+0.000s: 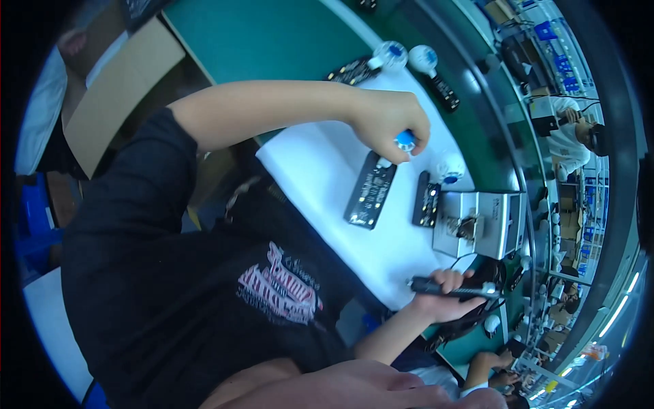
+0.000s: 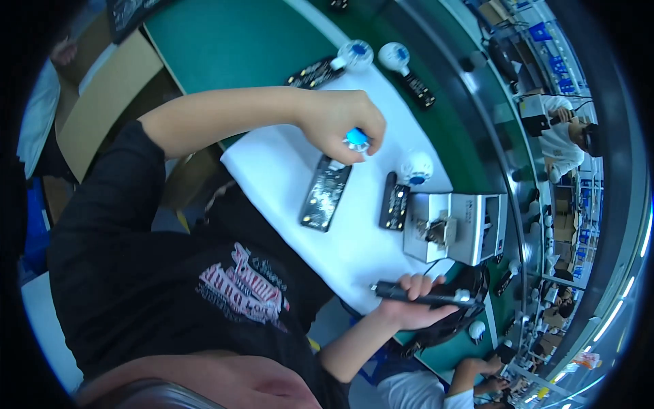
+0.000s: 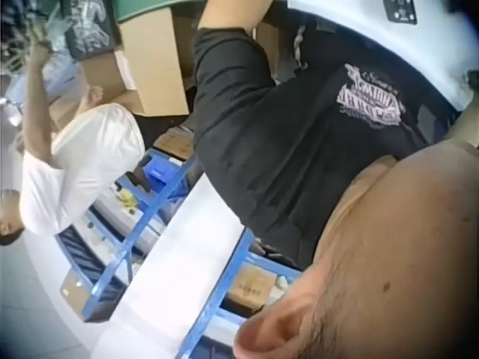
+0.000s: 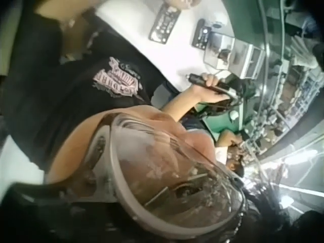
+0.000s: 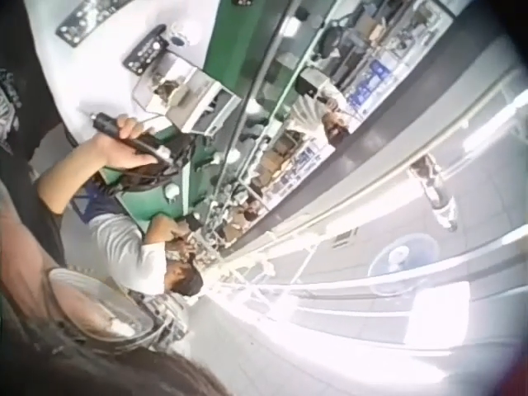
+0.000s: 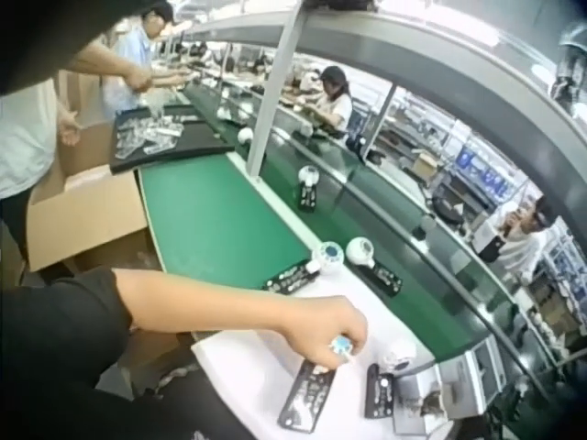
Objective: Assembling electronic components and securing them with an electric screwdriver at a manufacturing station.
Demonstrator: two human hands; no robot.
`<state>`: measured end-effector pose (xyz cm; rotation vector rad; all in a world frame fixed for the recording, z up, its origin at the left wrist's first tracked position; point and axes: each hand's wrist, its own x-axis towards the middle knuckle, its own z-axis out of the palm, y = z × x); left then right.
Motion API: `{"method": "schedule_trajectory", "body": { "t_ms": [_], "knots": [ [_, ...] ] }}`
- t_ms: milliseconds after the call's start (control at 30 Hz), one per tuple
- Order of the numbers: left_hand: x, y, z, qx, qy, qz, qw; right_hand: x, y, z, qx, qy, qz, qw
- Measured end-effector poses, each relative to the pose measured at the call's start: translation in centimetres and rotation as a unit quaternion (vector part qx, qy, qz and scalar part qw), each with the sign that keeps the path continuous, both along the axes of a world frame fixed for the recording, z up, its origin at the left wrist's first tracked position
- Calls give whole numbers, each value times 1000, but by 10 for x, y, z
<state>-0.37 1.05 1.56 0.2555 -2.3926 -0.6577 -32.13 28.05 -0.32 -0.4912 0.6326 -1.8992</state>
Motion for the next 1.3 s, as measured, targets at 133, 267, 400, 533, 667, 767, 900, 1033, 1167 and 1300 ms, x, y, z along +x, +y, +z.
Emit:
{"method": "schedule_trajectory", "body": {
  "t_ms": [133, 267, 400, 533, 667, 767, 900, 1033, 1167, 1300],
  "knots": [
    [11, -42, 47, 36, 12, 54, 998, 5, 20, -15, 94, -28, -63, 993],
    [-22, -146, 67, -31, 7, 334, 942, 6, 21, -19, 50, -4, -28, 998],
    [-41, -232, 30, 9, -56, 455, 889, 17, 14, -10, 115, -10, -110, 987],
    [-1, -280, 4, 72, -145, 520, 839, -46, 21, -52, 94, 1, 7, 996],
    [59, -291, 11, -55, -164, 770, 613, -50, 25, -68, 73, 5, 27, 997],
    [120, -285, -5, 88, -243, 701, 665, -27, 24, -49, 92, 7, -34, 995],
    [196, -275, -12, 109, -92, 753, 642, 15, -3, -12, 153, -8, -117, 981],
    [149, -202, 28, 21, -51, 662, 748, 11, 8, -17, 136, -2, -136, 981],
    [103, -35, 59, -29, -63, 536, 841, 10, 2, -17, 144, -17, -147, 979],
    [52, 87, 20, -21, -62, 423, 904, -2, 4, -26, 95, -26, -86, 991]
  ]
}}
